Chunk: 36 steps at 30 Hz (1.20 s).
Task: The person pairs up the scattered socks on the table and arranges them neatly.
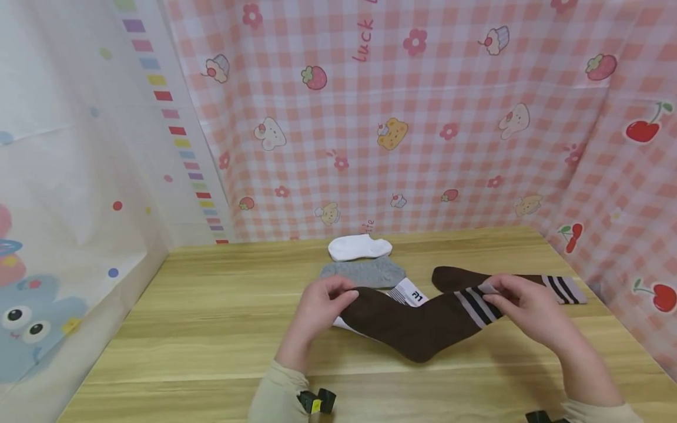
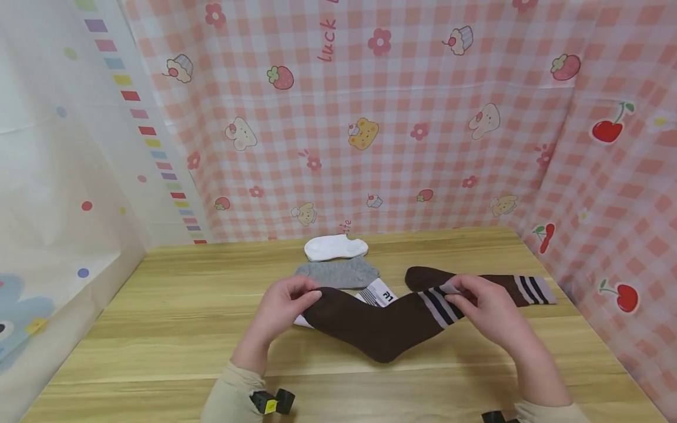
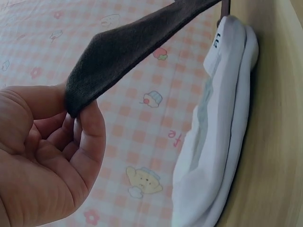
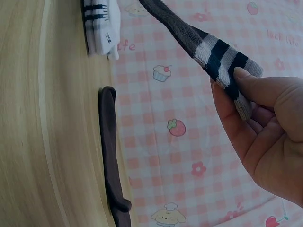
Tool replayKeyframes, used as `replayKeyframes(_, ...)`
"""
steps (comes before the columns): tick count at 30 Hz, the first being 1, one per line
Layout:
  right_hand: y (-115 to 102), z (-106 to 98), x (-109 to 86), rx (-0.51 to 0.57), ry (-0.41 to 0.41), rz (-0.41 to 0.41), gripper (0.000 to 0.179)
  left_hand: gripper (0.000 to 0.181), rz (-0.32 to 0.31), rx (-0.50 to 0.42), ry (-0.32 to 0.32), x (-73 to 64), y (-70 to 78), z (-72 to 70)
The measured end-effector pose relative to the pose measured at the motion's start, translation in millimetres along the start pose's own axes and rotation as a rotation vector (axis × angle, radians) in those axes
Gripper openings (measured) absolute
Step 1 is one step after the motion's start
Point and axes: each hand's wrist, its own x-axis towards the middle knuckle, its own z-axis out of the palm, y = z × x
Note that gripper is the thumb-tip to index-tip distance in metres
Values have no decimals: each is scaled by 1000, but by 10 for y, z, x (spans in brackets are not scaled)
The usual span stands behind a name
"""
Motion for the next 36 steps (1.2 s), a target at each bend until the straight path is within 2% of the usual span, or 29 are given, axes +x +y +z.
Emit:
replayKeyframes(11,-73,86,-5,42,-58,-55,25,7,31,108,-35,-97,-128,-173)
replayKeyframes(17,-119,145,2,61,-108,-63,25,7,-10,118,-60,-141,-212,-273)
replayKeyframes(25,-190,198,25,81,-132,-89,23,5,-67,123,-96,-204,-275,-403)
replayKeyframes(36,-245,273,6,126,-204,-112,20,5,-16,134,-164,-328,-342,-532)
